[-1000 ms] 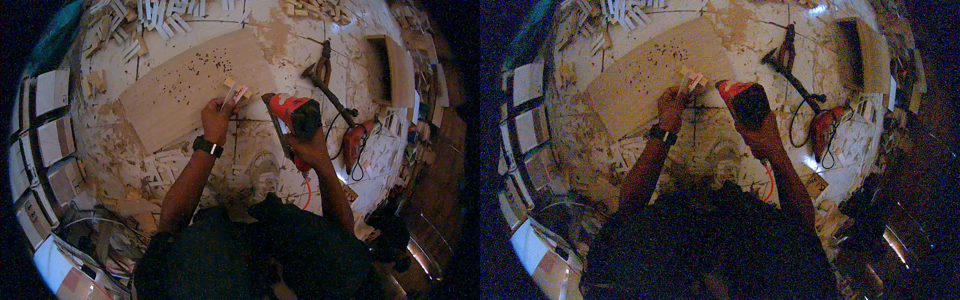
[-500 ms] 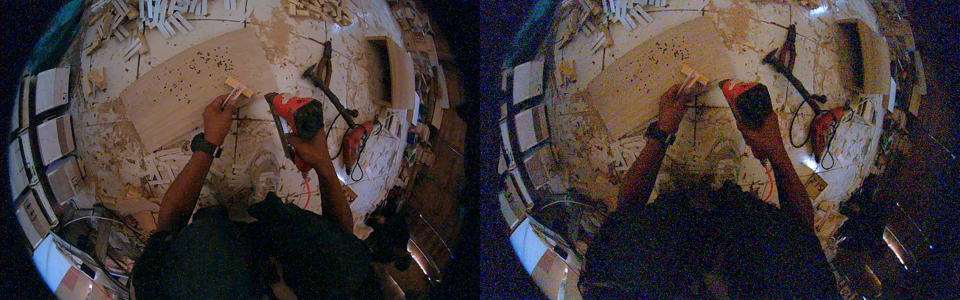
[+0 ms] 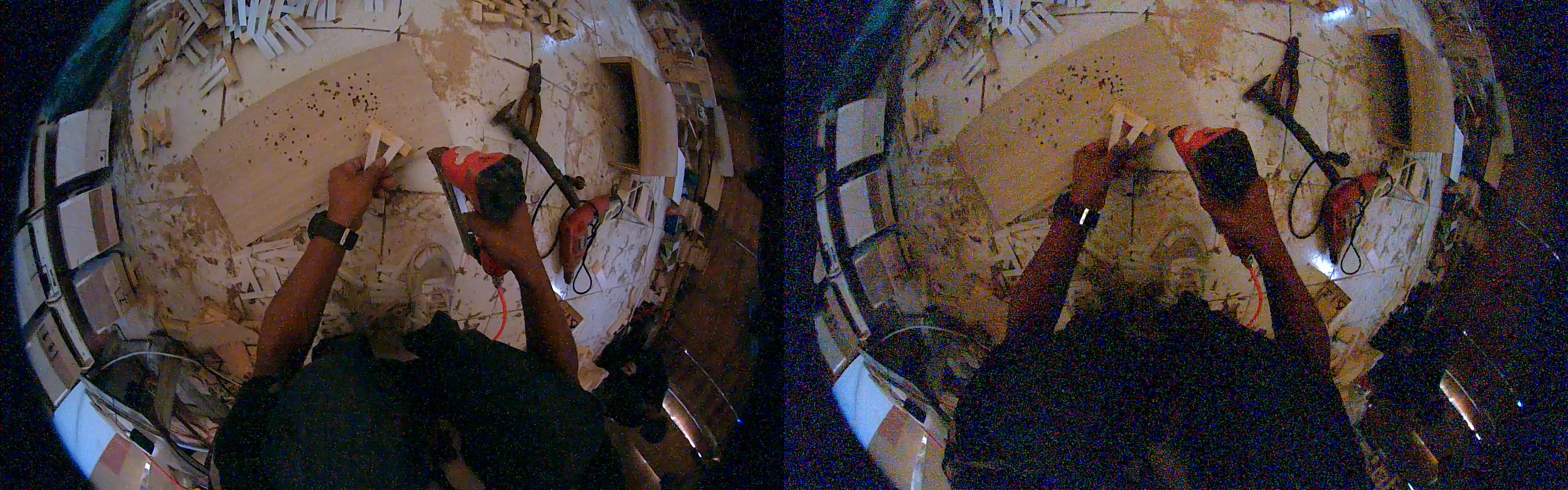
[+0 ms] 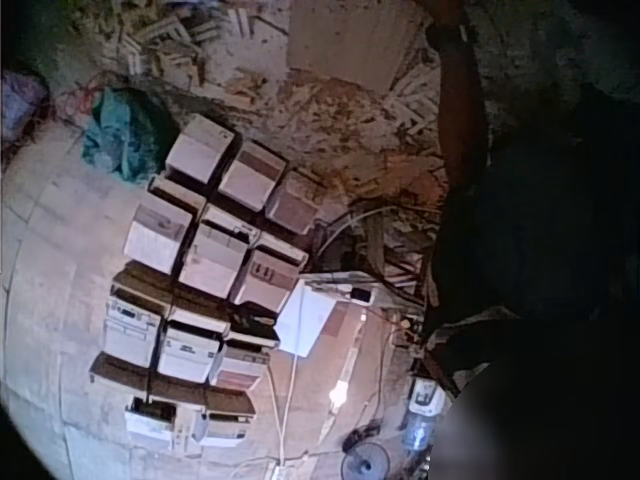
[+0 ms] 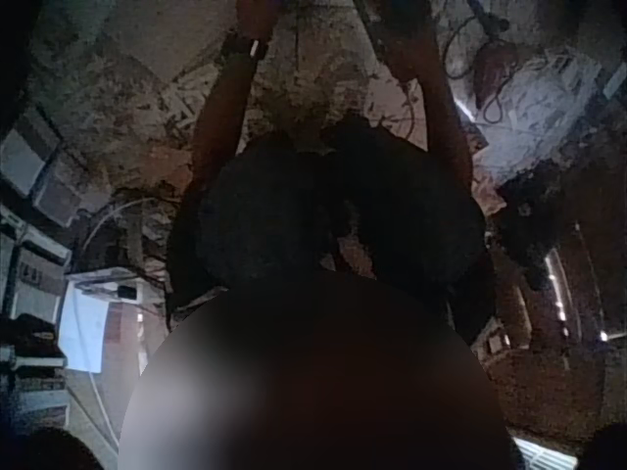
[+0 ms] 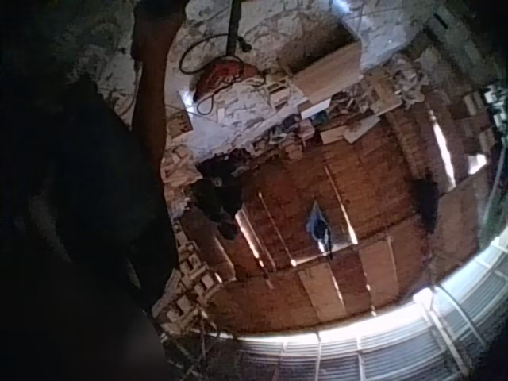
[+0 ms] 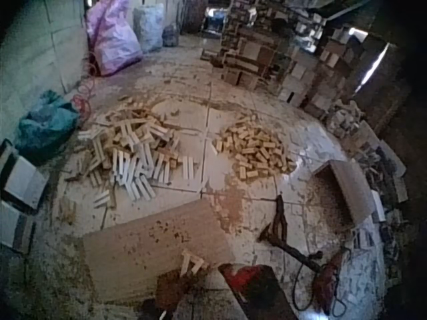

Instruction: The person repeatedly picks up small wooden blocks from the floor and uses a red nail gun to fasten them together on a flat board. The person handles the blocks one at a time, aligns them, and fires the nail gun to join them, then places the assembled pieces aside.

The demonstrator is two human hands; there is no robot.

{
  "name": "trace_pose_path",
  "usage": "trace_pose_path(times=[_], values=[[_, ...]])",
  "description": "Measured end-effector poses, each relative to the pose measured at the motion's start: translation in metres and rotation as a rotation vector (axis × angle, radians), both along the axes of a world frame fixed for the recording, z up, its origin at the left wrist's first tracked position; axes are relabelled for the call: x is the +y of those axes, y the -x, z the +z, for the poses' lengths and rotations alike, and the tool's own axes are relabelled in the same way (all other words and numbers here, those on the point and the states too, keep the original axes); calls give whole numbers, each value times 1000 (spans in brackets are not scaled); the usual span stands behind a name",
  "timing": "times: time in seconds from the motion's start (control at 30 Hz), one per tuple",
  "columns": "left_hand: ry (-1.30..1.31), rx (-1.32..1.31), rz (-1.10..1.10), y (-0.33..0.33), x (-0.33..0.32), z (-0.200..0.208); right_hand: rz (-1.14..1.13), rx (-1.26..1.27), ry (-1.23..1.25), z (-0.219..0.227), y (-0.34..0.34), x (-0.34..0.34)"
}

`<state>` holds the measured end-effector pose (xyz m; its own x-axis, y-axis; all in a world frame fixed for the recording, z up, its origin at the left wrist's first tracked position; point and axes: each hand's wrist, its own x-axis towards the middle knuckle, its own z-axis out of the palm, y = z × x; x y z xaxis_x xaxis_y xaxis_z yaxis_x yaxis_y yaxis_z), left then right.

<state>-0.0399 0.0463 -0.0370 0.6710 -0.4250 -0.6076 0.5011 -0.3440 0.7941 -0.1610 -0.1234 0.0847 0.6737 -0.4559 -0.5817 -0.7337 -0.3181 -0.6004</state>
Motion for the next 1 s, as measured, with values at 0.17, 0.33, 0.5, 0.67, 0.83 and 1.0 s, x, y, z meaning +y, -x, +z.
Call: trace_pose_path(times=[0.17,0.33,0.5,0.67,0.83,1.0], values=[[111,44,153,3,-1,-3,129,-70,84,-5,-5,2],[36,-46,111,6,0,-6,150,-108,68,-13,-15,8],[-32,-182,45,7,2,-13,226,-156,23,-15,-31,16],[96,-174,185,13,1,-23,277,-126,42,-18,-43,18],[18,-266,122,13,4,-25,326,-61,100,-20,-48,15],[53,-209,162,12,5,-25,351,-80,89,-14,-48,12]])
